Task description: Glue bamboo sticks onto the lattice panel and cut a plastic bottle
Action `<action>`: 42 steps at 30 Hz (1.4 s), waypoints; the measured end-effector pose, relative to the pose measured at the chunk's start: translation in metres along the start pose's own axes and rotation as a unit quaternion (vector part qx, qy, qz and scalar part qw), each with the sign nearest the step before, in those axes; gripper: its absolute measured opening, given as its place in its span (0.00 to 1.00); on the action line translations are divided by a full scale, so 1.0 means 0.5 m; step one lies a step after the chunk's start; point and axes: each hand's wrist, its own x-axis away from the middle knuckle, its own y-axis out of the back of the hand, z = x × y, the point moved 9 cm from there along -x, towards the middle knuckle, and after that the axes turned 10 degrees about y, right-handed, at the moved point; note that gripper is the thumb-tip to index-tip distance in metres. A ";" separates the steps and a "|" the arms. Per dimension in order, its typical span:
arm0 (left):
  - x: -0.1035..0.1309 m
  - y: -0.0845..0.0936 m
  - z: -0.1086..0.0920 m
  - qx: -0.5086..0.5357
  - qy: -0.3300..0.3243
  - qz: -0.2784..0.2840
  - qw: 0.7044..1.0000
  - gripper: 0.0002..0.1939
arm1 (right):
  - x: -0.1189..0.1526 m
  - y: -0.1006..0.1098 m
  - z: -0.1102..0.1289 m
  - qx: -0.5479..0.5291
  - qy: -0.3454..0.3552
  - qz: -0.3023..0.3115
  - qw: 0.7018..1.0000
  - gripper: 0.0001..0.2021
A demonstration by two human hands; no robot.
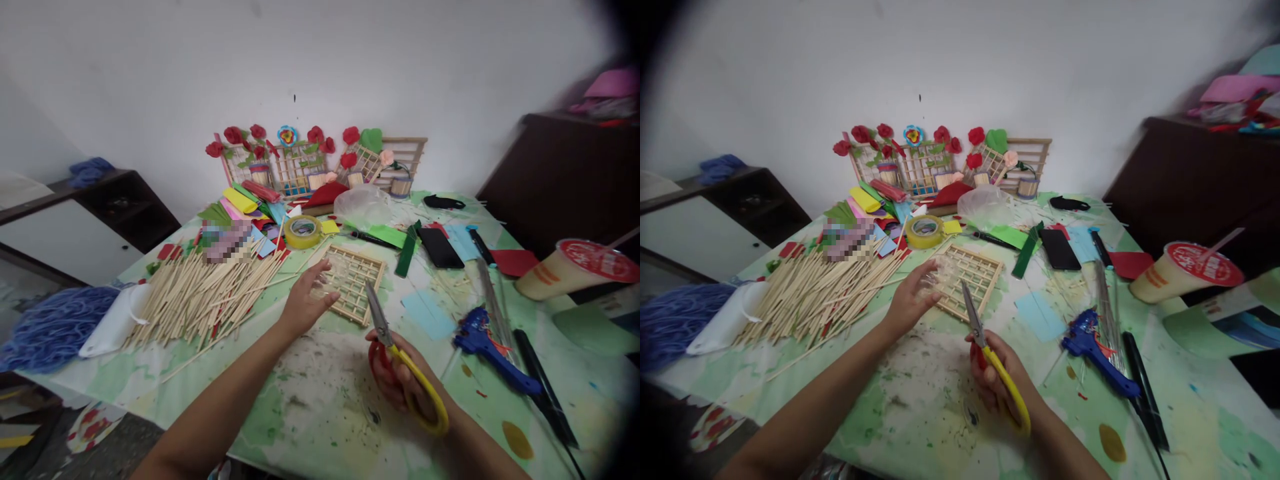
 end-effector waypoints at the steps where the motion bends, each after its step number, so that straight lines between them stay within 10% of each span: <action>1: -0.001 -0.002 0.009 0.035 0.017 0.004 0.999 0.32 | 0.004 -0.013 -0.009 -0.028 -0.013 0.015 0.999 0.27; 8: 0.007 -0.029 0.030 0.123 0.061 0.037 0.990 0.35 | 0.025 -0.056 -0.057 -0.070 -0.115 0.065 0.989 0.27; 36: 0.046 -0.089 -0.024 -0.050 -0.046 0.127 0.990 0.31 | 0.008 -0.020 -0.022 0.015 -0.027 0.002 1.000 0.25; 42: 0.035 -0.062 0.003 0.027 0.005 0.054 0.998 0.30 | 0.010 -0.025 -0.022 0.033 -0.031 0.015 0.999 0.25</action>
